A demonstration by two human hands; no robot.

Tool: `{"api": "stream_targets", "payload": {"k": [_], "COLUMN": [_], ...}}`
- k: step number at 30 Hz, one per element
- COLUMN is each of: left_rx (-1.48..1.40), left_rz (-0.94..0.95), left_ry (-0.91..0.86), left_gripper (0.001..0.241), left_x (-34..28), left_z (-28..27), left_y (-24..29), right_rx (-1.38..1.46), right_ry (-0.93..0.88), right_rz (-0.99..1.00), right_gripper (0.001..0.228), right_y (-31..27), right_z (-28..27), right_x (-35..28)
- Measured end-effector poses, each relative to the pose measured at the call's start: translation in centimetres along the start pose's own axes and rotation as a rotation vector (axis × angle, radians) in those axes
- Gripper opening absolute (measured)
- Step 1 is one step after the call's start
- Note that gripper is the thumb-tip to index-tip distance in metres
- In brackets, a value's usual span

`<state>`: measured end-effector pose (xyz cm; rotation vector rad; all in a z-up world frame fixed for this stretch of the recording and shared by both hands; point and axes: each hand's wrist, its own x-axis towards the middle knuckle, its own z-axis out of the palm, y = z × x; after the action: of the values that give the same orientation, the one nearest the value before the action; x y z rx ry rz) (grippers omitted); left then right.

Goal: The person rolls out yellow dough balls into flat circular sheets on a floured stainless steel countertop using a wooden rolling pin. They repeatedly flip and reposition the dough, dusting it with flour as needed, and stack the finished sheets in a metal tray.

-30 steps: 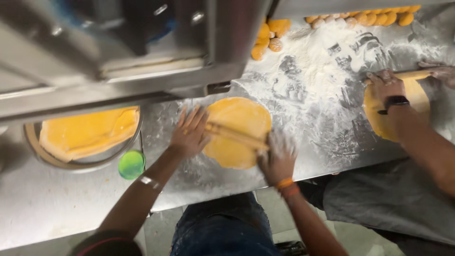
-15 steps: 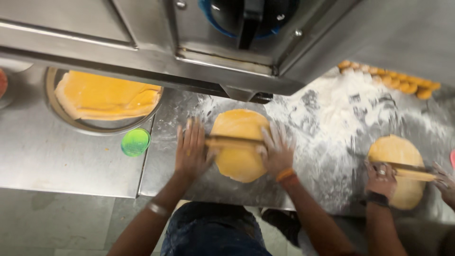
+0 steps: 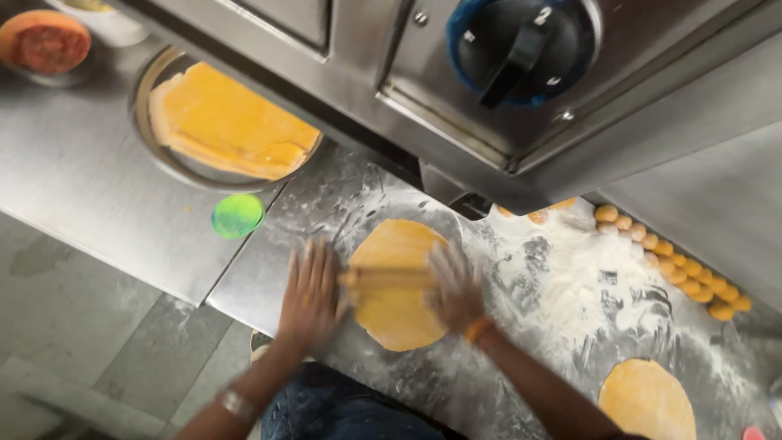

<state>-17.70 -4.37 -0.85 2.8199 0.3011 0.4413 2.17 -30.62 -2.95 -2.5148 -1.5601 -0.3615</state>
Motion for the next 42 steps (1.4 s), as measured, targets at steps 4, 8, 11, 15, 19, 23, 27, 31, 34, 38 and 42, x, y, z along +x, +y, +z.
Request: {"api": "stream_targets", "payload": {"k": [4,8,11,15,19,23,27,31,34,38,42], "left_rx": [0.131,0.126,-0.121,0.034,0.140,0.077,-0.093,-0.081,-0.063,-0.026,-0.082], "left_rz": [-0.242,-0.107,0.029,0.006,0.138,0.305,0.360,0.532,0.600,0.718,0.718], "left_ry": [-0.046,-0.024,0.090,-0.114,-0.088,-0.149,-0.213,-0.198,-0.202,-0.300,-0.423], "left_gripper": [0.088,0.084,0.096,0.092,0.084,0.083,0.089,0.078,0.074,0.071,0.089], "left_x": [11.0,8.2,-1.0,0.7,11.3,6.7,-1.9,4.7,11.0,8.0,3.2], "left_z": [1.6,1.5,-0.2,0.4,2.5,1.2,-3.0,-1.2,1.6,0.6,-2.3], "left_y": [-2.8,-2.8,-0.1,-1.1,-4.3,-5.9,-5.8,-6.6,-5.1,-7.3,-8.4], "right_rx": [0.237,0.040,0.220,0.132,0.033,-0.013,0.086,0.074,0.130,0.067,-0.015], "right_ry": [-0.331,-0.193,-0.065,-0.205,-0.221,-0.080,0.094,0.068,0.054,0.088,0.115], "right_rz": [0.367,0.167,-0.094,0.021,0.296,0.352,0.491,0.668,0.888,0.898,0.986], "right_gripper": [0.065,0.067,0.075,0.071,0.063,0.063,0.068,0.065,0.060,0.066,0.072], "right_y": [6.4,3.8,-0.2,1.0,2.9,-3.7,-15.4,-17.7,-13.4,-18.9,-27.1], "right_z": [4.0,2.1,-0.9,-0.3,1.7,-0.2,-3.9,-3.9,-2.7,-3.3,-4.1], "right_x": [12.2,7.3,-1.8,-1.5,5.0,-1.3,-8.5,-7.7,-4.8,-6.1,-7.7]}}
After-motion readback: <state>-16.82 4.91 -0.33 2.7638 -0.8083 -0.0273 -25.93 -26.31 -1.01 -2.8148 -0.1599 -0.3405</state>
